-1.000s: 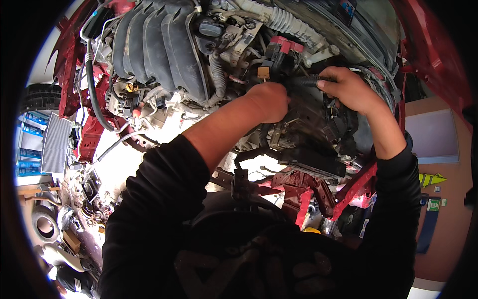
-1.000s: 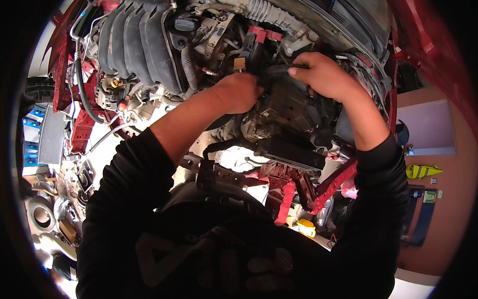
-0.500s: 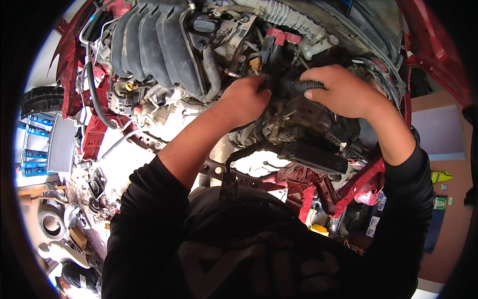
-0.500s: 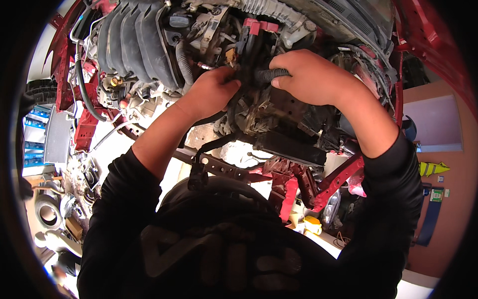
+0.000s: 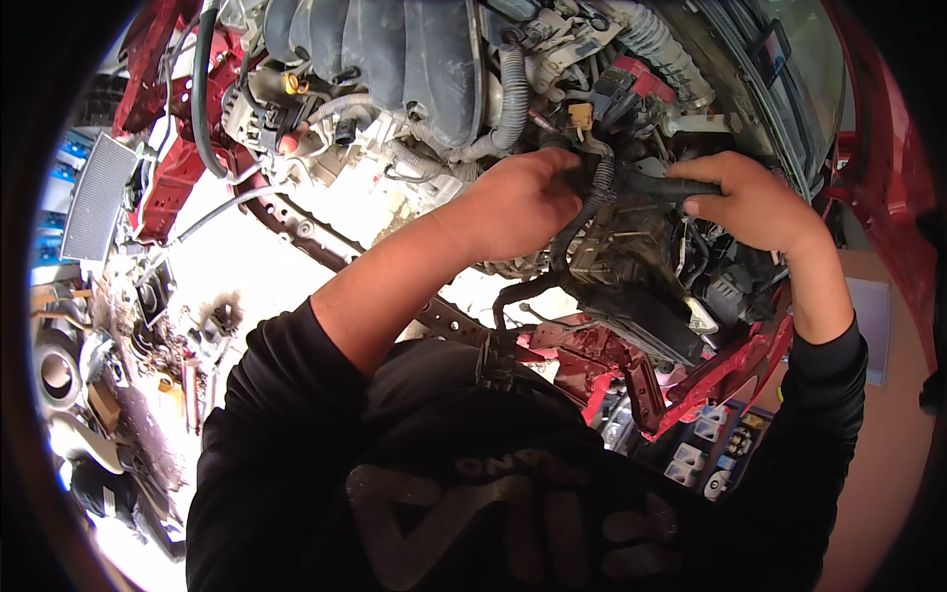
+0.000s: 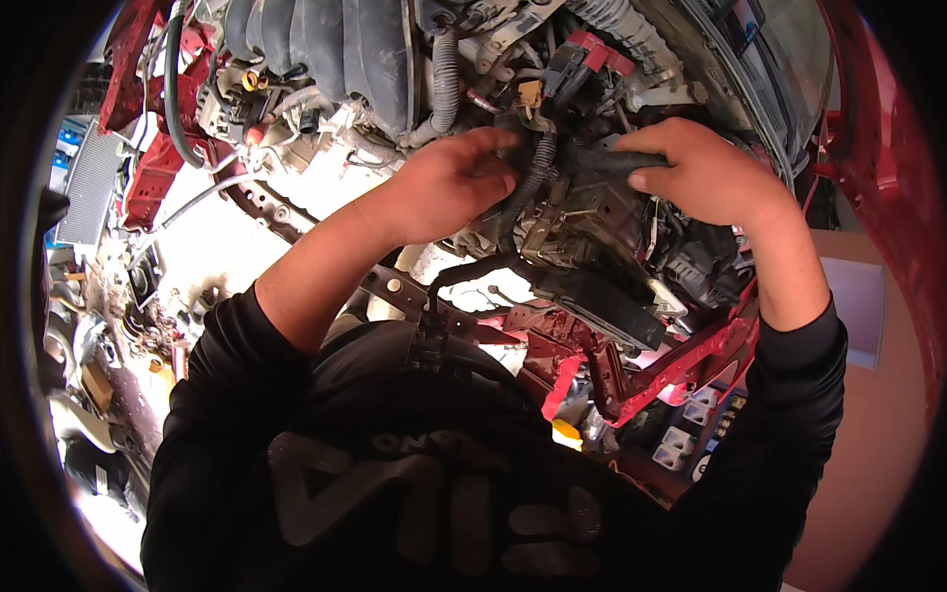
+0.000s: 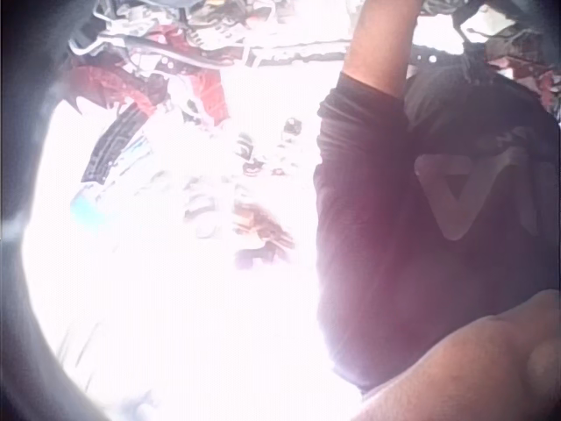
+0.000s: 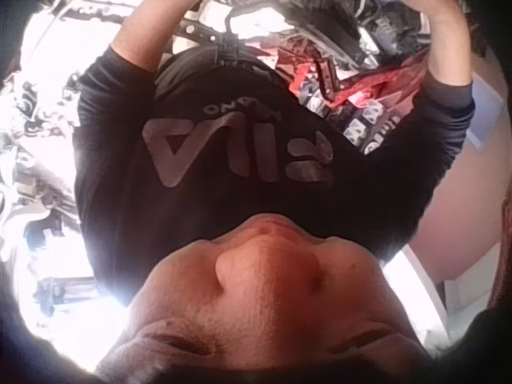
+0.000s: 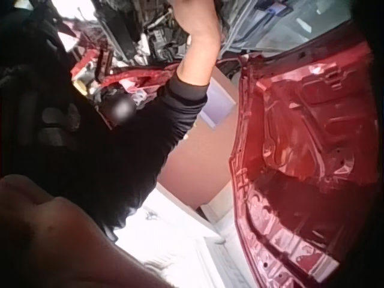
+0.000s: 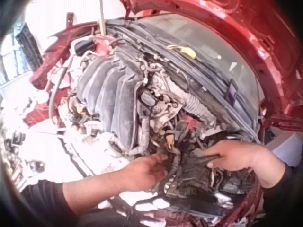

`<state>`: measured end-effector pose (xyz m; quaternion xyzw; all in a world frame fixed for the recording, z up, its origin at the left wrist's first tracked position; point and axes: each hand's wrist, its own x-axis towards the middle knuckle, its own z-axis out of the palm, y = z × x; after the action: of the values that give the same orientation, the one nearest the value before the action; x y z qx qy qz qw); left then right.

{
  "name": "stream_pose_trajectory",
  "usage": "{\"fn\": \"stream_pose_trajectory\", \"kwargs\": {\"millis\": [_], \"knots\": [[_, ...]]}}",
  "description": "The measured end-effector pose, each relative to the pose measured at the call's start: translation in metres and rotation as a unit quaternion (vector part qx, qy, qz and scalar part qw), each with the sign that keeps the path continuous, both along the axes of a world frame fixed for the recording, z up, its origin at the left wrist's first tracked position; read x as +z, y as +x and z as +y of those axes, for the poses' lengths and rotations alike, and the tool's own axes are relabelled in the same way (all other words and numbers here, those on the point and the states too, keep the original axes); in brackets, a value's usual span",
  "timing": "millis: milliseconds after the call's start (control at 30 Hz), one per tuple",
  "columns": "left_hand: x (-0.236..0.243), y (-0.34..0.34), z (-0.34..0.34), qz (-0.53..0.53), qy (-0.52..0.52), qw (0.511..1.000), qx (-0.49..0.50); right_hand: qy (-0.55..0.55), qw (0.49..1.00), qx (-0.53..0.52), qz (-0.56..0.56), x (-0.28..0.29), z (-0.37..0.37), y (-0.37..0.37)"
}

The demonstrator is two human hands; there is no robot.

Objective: The person works on a car engine with the hood open, using a hammer to tap components and then manipulating hoses and connectors with both hands. The person repeatedly adjusts and repositions parts within the engine bay.

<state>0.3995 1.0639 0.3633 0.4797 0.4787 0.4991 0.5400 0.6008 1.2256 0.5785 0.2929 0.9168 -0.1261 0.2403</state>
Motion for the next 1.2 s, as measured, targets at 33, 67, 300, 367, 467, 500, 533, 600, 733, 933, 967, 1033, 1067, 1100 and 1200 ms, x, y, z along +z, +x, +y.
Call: {"fn": "stream_pose_trajectory", "kwargs": {"millis": [33,67,300,367,467,500,533,600,733,933,967,1033,1067,1100,1200], "knots": [[-0.002,-0.001,0.000,0.001,-0.002,1.000,0.003,-0.011,0.999,-0.041,-0.026,0.007,0.008,0.002],[-0.003,-0.001,0.001,0.003,-0.003,1.000,0.005,-0.021,0.998,-0.052,-0.037,0.008,0.015,0.002],[-0.009,-0.001,0.005,-0.017,-0.004,1.000,-0.003,-0.078,0.984,-0.147,-0.056,0.011,0.038,0.020],[-0.010,-0.002,0.005,-0.018,0.002,1.000,0.008,-0.097,0.974,-0.201,-0.021,0.008,0.038,0.032],[-0.011,-0.002,0.006,-0.023,0.003,1.000,0.002,-0.118,0.964,-0.236,0.030,0.000,0.036,0.054],[-0.012,-0.001,0.006,-0.017,0.010,1.000,-0.001,-0.124,0.964,-0.232,0.045,-0.003,0.034,0.060],[-0.012,-0.001,0.006,-0.020,0.013,1.000,-0.002,-0.132,0.963,-0.228,0.063,-0.006,0.032,0.065],[-0.013,0.000,0.007,-0.012,0.020,1.000,-0.008,-0.116,0.962,-0.232,0.084,-0.011,0.025,0.072],[-0.012,0.003,0.008,0.035,0.042,0.998,-0.004,-0.094,0.958,-0.220,0.160,-0.017,-0.003,0.070],[0.003,0.016,0.002,0.138,0.113,0.981,0.074,-0.117,0.931,-0.271,0.214,-0.027,-0.059,0.055],[0.007,0.019,-0.001,0.185,0.160,0.964,0.106,-0.148,0.913,-0.300,0.235,-0.032,-0.067,0.052],[0.016,0.026,-0.008,0.242,0.190,0.942,0.132,-0.139,0.907,-0.307,0.254,-0.038,-0.078,0.049],[0.021,0.028,-0.008,0.271,0.212,0.929,0.138,-0.142,0.906,-0.287,0.277,-0.041,-0.085,0.049],[0.025,0.029,-0.008,0.297,0.246,0.910,0.150,-0.123,0.903,-0.288,0.293,-0.044,-0.091,0.048],[0.034,0.033,-0.002,0.333,0.318,0.877,0.136,-0.170,0.853,-0.344,0.353,-0.044,-0.106,0.049]]}}
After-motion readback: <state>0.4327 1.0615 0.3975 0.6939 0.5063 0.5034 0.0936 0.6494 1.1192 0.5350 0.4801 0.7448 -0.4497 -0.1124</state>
